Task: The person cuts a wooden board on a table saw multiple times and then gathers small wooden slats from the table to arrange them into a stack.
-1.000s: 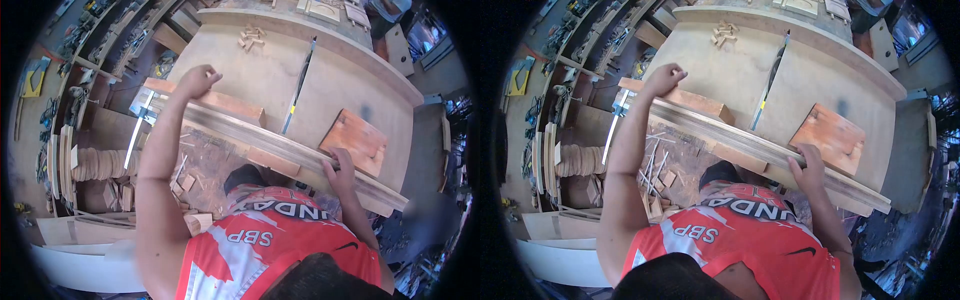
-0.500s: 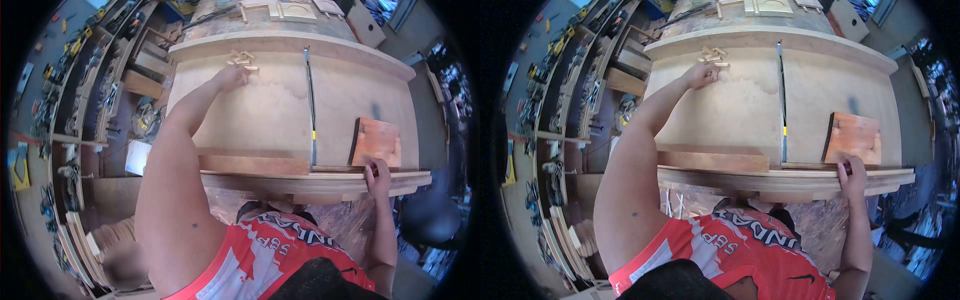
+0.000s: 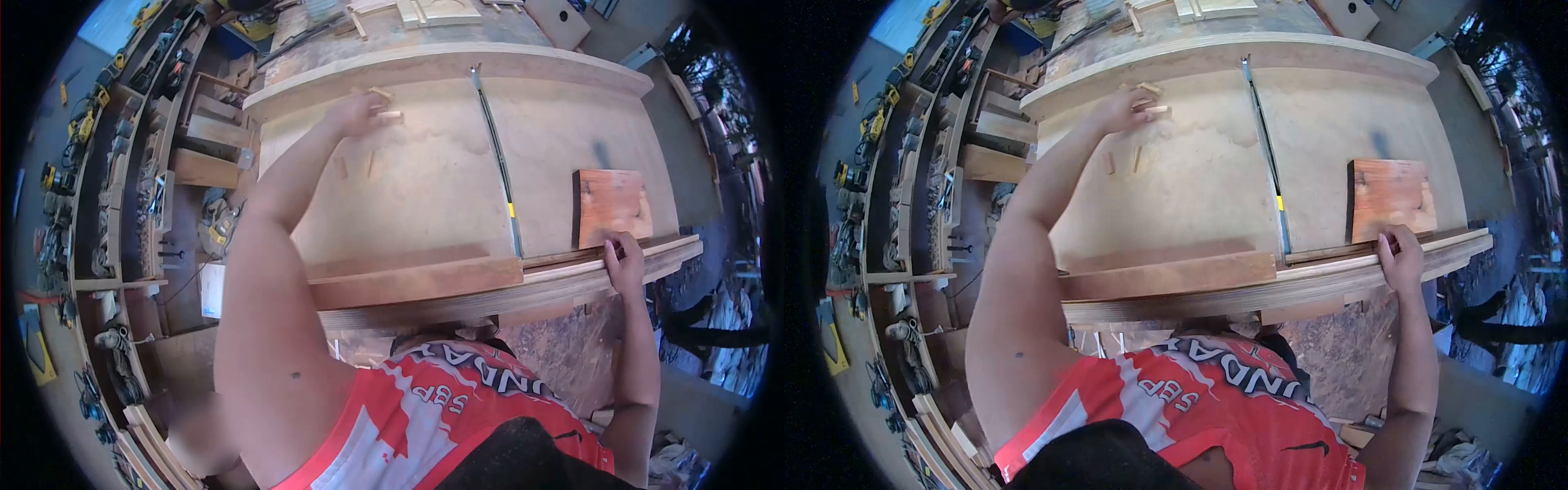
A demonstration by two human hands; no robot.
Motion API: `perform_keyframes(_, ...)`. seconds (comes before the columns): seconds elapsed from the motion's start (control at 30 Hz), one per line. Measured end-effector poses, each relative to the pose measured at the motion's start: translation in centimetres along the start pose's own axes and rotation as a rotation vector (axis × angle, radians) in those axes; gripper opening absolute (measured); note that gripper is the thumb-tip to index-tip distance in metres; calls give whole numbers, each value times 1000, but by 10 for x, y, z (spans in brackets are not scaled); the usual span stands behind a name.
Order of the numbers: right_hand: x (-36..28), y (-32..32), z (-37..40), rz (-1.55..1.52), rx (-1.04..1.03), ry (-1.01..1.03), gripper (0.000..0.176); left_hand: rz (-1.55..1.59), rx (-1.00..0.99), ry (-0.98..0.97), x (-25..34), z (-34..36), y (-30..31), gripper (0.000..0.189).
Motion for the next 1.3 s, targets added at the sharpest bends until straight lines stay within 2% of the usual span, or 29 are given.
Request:
perform_keyframes(0.07,0,1,0,-22,33,33,12,-170,295,-67,8,-6,8,30)
perform_keyframes(0.1,2,2,0,-16,34,29,12,-166,297,-72,9,-9,6,30)
perform_keyframes(0.2,8,1,1,-22,3,-16,11,-245,223,-10,17,-6,-5,30)
perform_keyframes(0.27,0,3,0,-1,39,52,10,-192,19,36,15,7,-24,30)
perform_keyframes(0.3,-1,2,0,-5,37,50,10,-192,14,36,25,20,-17,30)
perform_keyframes(0.37,-3,2,-1,5,37,39,9,-57,-243,67,37,42,-15,44)
perform_keyframes(0.4,-3,2,0,0,35,38,9,-58,-248,70,25,41,-19,44)
perform_keyframes(0.47,-3,2,-1,13,31,32,9,32,54,260,-35,32,-11,44)
perform_keyframes(0.5,-3,2,-1,13,32,32,9,31,54,260,-57,23,-19,44)
perform_keyframes(0.57,1,1,-2,2,13,-16,9,-114,304,55,-60,16,-5,45)
perform_keyframes(0.7,7,-1,0,-2,20,-27,8,-20,282,120,-53,3,-11,41)
perform_keyframes(0.77,5,0,-1,17,34,11,8,-23,284,98,-45,1,-9,22)
perform_keyframes(0.8,5,0,-1,16,34,9,8,-24,282,97,-42,4,-5,22)
perform_keyframes(0.87,6,0,-1,-4,16,-12,9,86,-181,181,-48,8,-29,18)
perform_keyframes(0.9,7,1,-1,-8,21,-16,9,80,-184,177,-50,12,-26,18)
perform_keyframes(0.97,5,0,-2,20,30,15,9,283,-87,146,-53,21,-15,29)
perform_keyframes(1.0,4,0,-2,16,31,12,9,279,-92,146,-51,16,-13,29)
perform_keyframes(1.07,2,1,-3,19,36,21,9,-40,362,33,-34,8,26,26)
perform_keyframes(1.2,4,2,-3,7,31,-13,10,-293,393,3,-34,-29,13,33)
perform_keyframes(1.27,11,-2,-3,56,-30,-66,12,-223,238,220,-52,-41,-4,33)
perform_keyframes(1.3,13,-3,-4,54,-37,-76,12,-219,228,216,-55,-40,-9,33)
Point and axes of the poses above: each hand's wrist, its own z-axis away from the middle knuckle, its own y-axis out of the back of the hand, x = y × z, the point moved 8 cm from there along -z, towards the middle knuckle, and after that the axes turned 12 degrees about -x, right-handed, at the moved point
